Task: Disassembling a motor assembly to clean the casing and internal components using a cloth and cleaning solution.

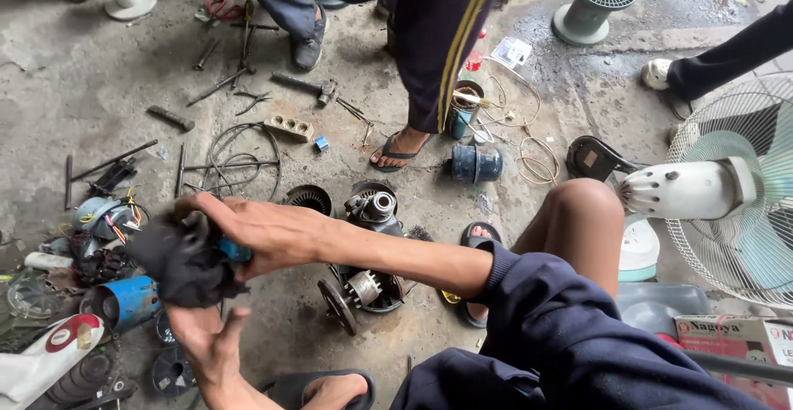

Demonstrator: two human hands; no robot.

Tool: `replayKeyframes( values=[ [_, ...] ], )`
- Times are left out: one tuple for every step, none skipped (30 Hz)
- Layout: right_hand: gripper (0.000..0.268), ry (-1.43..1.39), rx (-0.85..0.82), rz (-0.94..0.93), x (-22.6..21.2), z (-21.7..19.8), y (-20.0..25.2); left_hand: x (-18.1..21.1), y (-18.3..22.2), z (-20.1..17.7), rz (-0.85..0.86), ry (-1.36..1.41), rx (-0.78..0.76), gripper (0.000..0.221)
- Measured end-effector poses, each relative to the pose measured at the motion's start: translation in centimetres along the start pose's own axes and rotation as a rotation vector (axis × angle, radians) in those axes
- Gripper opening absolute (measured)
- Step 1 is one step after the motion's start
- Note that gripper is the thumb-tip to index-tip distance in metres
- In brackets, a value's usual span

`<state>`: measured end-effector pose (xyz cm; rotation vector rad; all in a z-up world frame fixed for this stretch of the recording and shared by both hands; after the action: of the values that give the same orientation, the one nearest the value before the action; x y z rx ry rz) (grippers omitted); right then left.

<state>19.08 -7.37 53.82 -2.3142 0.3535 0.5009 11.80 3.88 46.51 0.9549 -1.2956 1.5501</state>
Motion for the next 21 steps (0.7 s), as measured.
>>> replayKeyframes(
  values=[
    [0.106, -0.049, 0.043, -0.047, -1.4, -1.2, -0.4, -0.1, -0.1, 0.0, -0.054, -0.086, 0.023, 0.092],
    [0.103, -0.1, 0.082, -0.095, -2.9, -2.3, -0.7, -0.3, -0.1, -0.1, -0.108, -0.173, 0.049, 0.106],
    [0.103, -0.1, 0.086, -0.098, -4.2, -3.2, -1.0, 0.0, 0.0, 0.3, -0.106, -0.177, 0.048, 0.106],
    [0.101, -0.182, 0.087, -0.024, -4.8, -3.8, -1.1, 0.4, 0.0, 0.8, -0.092, -0.186, 0.053, 0.103],
    [0.1, -0.263, 0.087, 0.049, -5.4, -4.4, -1.2, 0.7, 0.0, 1.1, -0.077, -0.195, 0.058, 0.1],
    [0.1, -0.265, 0.088, 0.049, -5.8, -4.8, -1.0, 0.9, 0.3, 1.2, -0.078, -0.197, 0.058, 0.1],
    [0.099, -0.314, 0.133, 0.035, -6.3, -5.4, -0.8, 1.2, 0.6, 1.2, -0.06, -0.208, 0.069, 0.096],
    [0.099, -0.363, 0.174, 0.018, -6.7, -6.1, -0.7, 1.5, 0.9, 1.2, -0.039, -0.216, 0.085, 0.091],
    [0.099, -0.364, 0.171, 0.014, -7.5, -6.7, 0.0, 1.6, 1.1, 1.4, -0.037, -0.217, 0.089, 0.091],
    [0.103, -0.286, 0.241, 0.038, -8.0, -7.8, 0.7, 2.0, 1.5, 1.2, -0.018, -0.229, 0.109, 0.087],
    [0.11, -0.207, 0.311, 0.062, -8.5, -8.9, 1.5, 2.4, 1.9, 1.1, 0.001, -0.241, 0.129, 0.083],
    [0.11, -0.215, 0.306, 0.056, -8.7, -8.4, 2.4, 2.6, 2.0, 1.9, 0.001, -0.245, 0.139, 0.083],
    [0.105, -0.368, 0.303, 0.173, -7.6, -7.3, 3.7, 2.9, 2.2, 2.7, 0.02, -0.258, 0.161, 0.079],
    [0.102, -0.521, 0.294, 0.298, -6.7, -5.9, 5.2, 3.1, 2.6, 3.4, 0.033, -0.269, 0.183, 0.074],
    [0.102, -0.531, 0.285, 0.299, -5.2, -4.2, 6.5, 3.2, 2.4, 4.6, 0.027, -0.272, 0.194, 0.074],
    [0.092, -0.446, 0.364, 0.363, -3.0, -3.7, 8.4, 3.4, 2.1, 6.0, 0.043, -0.281, 0.218, 0.07],
    [0.083, -0.358, 0.442, 0.425, -0.9, -3.2, 10.5, 3.5, 1.8, 7.3, 0.058, -0.291, 0.242, 0.066],
    [0.083, -0.364, 0.435, 0.425, -0.4, -3.2, 10.9, 3.5, 1.9, 7.9, 0.055, -0.293, 0.25, 0.066],
    [0.086, -0.308, 0.462, 0.425, 0.0, -3.8, 11.4, 3.7, 2.0, 8.4, 0.07, -0.304, 0.269, 0.061],
    [0.089, -0.252, 0.488, 0.425, 0.3, -4.5, 12.0, 3.9, 2.1, 9.0, 0.084, -0.315, 0.289, 0.057],
    [0.089, -0.258, 0.481, 0.425, 0.3, -5.2, 11.8, 3.4, 2.0, 9.2, 0.08, -0.316, 0.297, 0.057]
  ],
)
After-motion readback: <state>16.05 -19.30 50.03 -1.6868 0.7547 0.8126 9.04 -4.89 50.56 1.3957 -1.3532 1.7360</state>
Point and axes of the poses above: each hand's wrist, its own y-axis away from the middle knuckle, its own z-axis out of the palm, x = y × z, the point moved 10 cm from there along -y, towards the middle knuckle, and after that the axes turned 12 degrees about -z, right-handed, at the moved point
